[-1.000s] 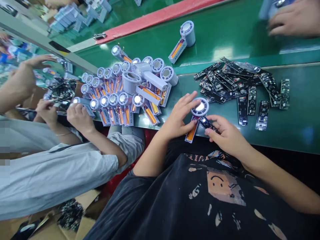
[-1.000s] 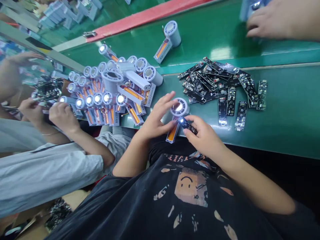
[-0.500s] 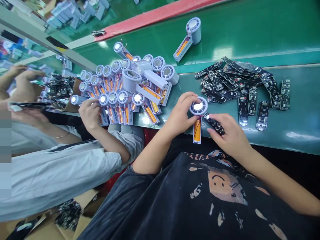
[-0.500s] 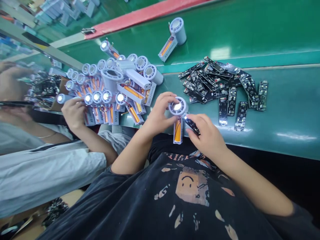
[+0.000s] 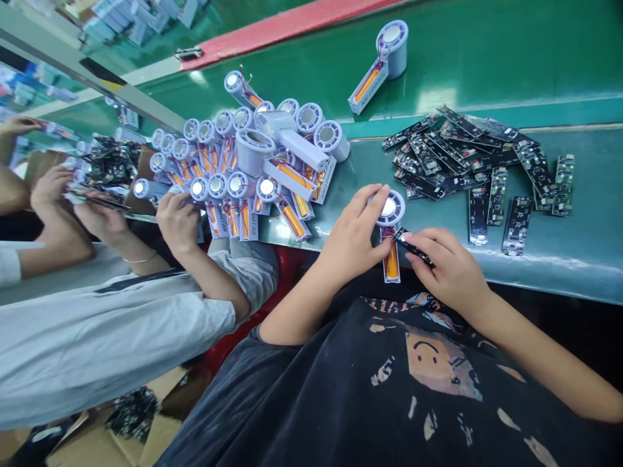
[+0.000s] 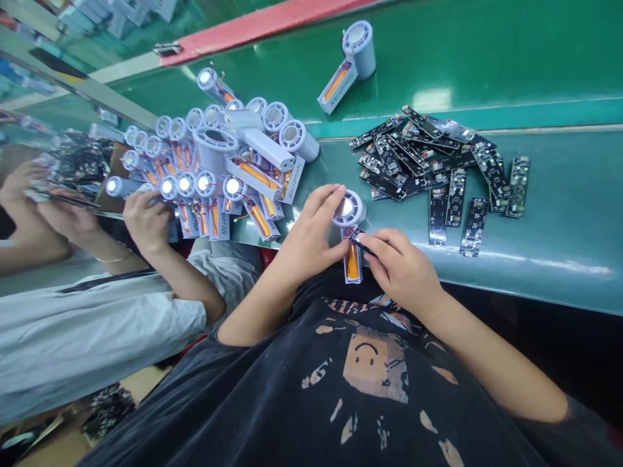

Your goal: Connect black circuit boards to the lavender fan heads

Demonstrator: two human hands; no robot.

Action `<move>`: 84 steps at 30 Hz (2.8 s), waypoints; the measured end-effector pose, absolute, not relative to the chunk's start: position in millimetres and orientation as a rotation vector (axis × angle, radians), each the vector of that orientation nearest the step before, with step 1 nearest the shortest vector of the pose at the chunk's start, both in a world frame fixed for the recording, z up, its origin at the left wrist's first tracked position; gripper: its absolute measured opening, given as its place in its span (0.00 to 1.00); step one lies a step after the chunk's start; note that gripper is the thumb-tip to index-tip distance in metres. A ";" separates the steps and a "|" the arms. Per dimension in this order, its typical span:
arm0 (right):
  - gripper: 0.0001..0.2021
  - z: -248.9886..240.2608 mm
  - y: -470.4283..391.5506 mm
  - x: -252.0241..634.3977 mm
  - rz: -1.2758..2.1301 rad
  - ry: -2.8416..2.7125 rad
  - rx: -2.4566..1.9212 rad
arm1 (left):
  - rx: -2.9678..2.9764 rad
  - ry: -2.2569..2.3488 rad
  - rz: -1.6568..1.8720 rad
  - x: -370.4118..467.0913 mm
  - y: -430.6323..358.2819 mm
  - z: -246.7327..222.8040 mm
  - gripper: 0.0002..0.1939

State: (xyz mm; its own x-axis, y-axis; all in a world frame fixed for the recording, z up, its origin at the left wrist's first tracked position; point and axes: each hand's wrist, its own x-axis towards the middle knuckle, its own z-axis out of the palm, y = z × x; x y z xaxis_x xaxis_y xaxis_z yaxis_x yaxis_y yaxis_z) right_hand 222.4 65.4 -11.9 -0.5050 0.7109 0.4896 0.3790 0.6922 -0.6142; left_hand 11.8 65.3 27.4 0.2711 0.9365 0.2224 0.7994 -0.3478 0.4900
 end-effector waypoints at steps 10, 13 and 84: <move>0.16 -7.5 62.0 223.6 0.506 -2.204 -0.880 | 2.185 1.550 0.794 10.9 70.6 16.8 0.35; 0.15 -5.9 60.6 223.1 0.510 -2.249 -0.882 | 2.097 1.281 0.818 -5.5 73.4 6.1 0.42; 0.15 29.1 48.4 225.2 0.190 -2.469 -1.112 | 2.555 1.258 0.529 -16.0 73.4 21.8 0.36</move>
State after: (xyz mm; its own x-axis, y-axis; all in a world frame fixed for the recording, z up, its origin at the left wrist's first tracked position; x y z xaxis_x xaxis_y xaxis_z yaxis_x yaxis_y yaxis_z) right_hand 225.2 48.4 29.1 -0.5894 0.7408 0.3222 0.6827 0.6700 -0.2915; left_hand -16.0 73.4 21.8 0.5628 0.7990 0.2120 0.7103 -0.5986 0.3703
